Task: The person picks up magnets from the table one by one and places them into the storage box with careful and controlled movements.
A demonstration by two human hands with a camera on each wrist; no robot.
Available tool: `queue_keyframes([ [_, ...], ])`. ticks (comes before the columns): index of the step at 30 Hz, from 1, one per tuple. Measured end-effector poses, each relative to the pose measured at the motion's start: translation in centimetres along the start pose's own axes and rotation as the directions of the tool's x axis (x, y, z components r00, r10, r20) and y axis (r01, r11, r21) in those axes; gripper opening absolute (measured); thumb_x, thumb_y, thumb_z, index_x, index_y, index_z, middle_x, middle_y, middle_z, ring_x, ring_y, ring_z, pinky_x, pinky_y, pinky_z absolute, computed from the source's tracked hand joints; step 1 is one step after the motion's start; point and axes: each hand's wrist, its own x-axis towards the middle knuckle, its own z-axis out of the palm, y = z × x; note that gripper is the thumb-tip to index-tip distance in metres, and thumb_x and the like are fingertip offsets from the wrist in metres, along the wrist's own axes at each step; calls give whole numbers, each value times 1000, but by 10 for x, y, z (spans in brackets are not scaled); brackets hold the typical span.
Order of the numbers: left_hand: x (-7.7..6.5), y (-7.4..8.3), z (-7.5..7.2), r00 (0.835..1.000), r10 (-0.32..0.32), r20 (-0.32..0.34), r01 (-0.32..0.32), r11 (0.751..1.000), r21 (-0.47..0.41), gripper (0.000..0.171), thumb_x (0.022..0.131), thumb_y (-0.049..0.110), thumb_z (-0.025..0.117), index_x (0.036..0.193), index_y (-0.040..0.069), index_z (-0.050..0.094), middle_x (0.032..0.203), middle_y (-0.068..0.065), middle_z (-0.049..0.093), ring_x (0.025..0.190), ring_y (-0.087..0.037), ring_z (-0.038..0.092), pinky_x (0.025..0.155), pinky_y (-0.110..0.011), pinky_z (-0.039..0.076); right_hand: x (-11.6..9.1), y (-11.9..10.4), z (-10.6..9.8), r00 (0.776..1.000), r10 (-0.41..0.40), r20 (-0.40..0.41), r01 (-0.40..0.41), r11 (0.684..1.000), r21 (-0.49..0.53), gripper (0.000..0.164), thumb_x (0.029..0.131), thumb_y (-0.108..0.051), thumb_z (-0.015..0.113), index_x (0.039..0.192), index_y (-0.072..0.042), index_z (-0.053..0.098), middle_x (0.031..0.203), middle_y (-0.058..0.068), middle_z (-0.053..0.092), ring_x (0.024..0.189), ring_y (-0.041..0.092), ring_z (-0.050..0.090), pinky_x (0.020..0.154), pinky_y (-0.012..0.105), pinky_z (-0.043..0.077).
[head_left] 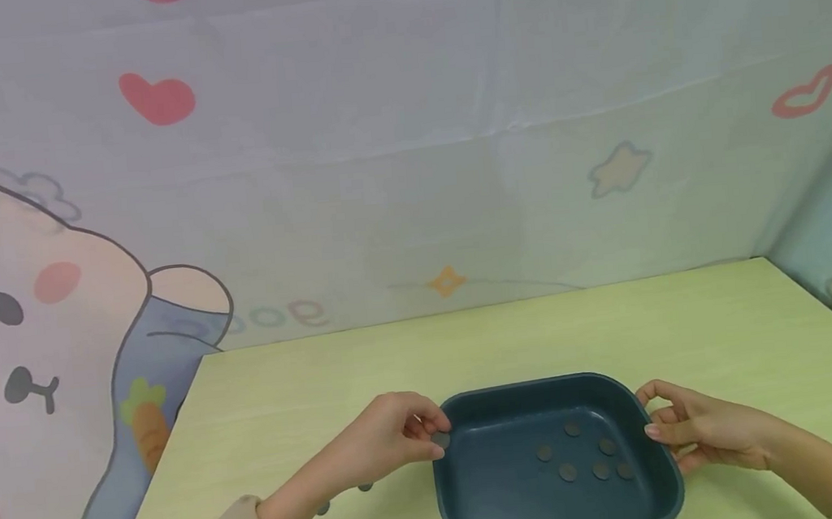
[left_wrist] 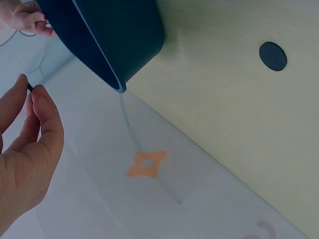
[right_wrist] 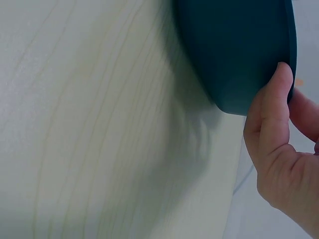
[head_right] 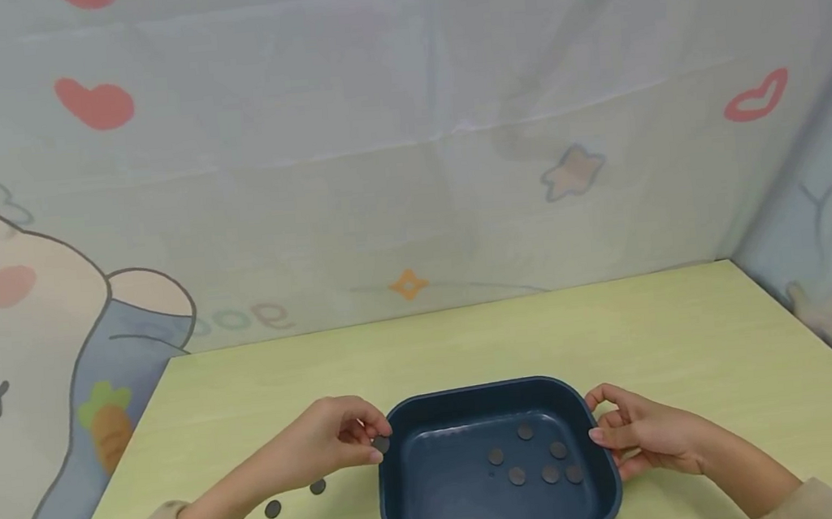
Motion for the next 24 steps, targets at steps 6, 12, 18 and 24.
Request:
queue_keyframes([
  [6, 7, 3, 4, 1000, 10, 4, -10, 1000, 12, 16, 81, 2, 70, 97, 4, 67, 89, 1, 60, 76, -14, 55, 65, -24, 48, -1, 2, 1, 1000, 8, -12, -8, 1000, -1, 23, 100, 2, 33, 119, -11, 32, 102, 8, 59, 87, 22, 65, 78, 39, 53],
  [12, 13, 5, 7, 999, 22, 26, -22, 1000, -4, 17, 81, 3, 71, 98, 4, 67, 92, 1, 62, 77, -13, 57, 69, -24, 48, -2, 2, 1, 1000, 10, -8, -10, 1000, 13, 24, 100, 2, 33, 119, -12, 33, 104, 9, 60, 89, 24, 65, 79, 41, 52],
  [18, 20, 6, 11, 998, 37, 47, -37, 999, -3, 18, 80, 4, 72, 98, 6, 68, 93, 0, 62, 79, -10, 57, 71, -22, 49, -2, 1, 1, 1000, 13, -8, -12, 1000, 14, 23, 100, 2, 33, 119, -12, 32, 104, 9, 61, 88, 23, 65, 79, 40, 52],
  [24, 30, 11, 16, 993, 67, 100, -65, 998, -21, 18, 80, 2, 72, 97, 6, 67, 93, -1, 64, 79, -7, 58, 72, -20, 49, -2, 1, 2, 1000, 15, -7, -14, 1000, 19, 23, 100, 1, 33, 119, -12, 32, 104, 9, 60, 89, 24, 65, 79, 40, 52],
])
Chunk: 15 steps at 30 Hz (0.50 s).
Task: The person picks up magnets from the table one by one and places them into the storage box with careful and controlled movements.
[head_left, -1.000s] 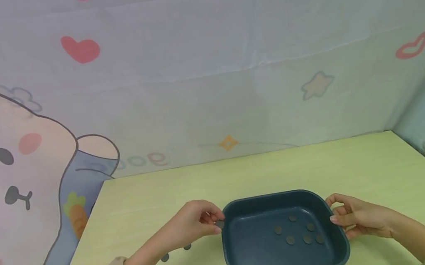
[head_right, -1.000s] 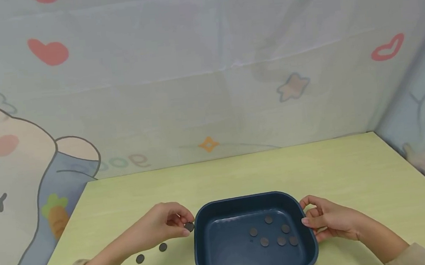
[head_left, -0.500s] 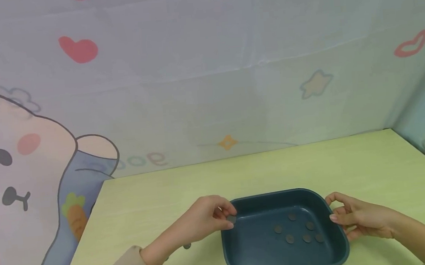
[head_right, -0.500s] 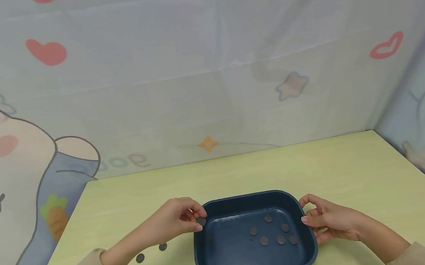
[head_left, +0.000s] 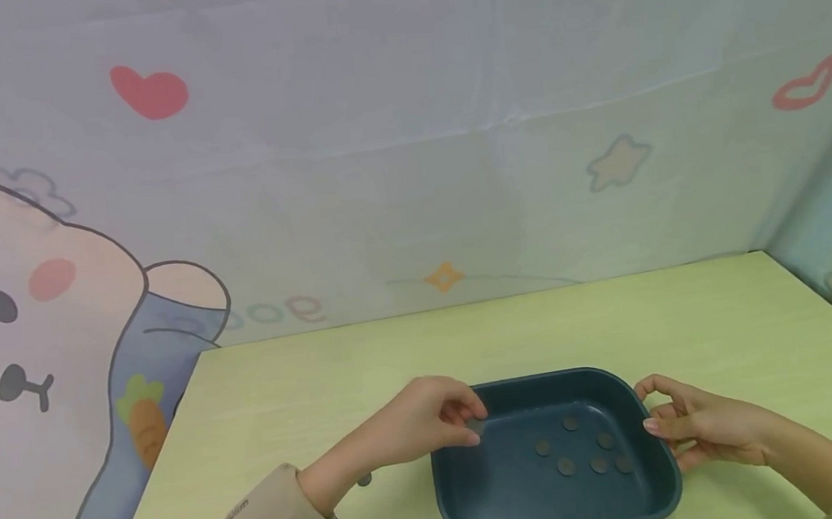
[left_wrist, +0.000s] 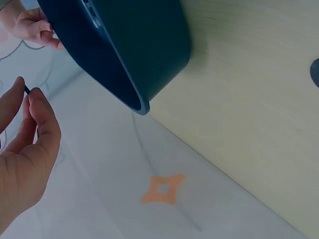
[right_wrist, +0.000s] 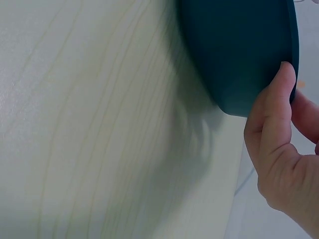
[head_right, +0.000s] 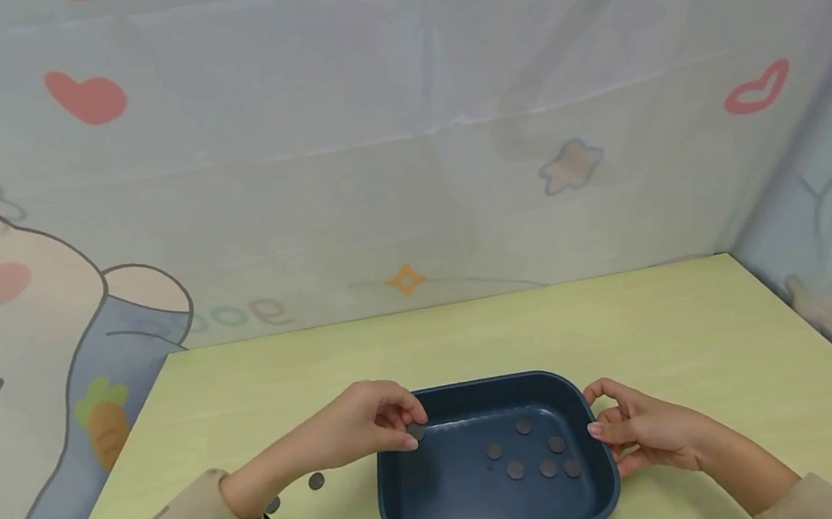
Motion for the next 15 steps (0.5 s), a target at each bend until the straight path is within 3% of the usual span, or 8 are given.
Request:
queue_keyframes([
  [15, 27, 18, 16, 993, 39, 111, -41, 999, 10, 19, 80, 1, 72, 97, 5, 67, 91, 3, 63, 80, 0, 55, 75, -16, 47, 0, 0, 0, 1000, -3, -20, 3, 1000, -25, 23, 99, 1, 35, 118, -11, 32, 102, 9, 61, 88, 24, 65, 77, 39, 53],
])
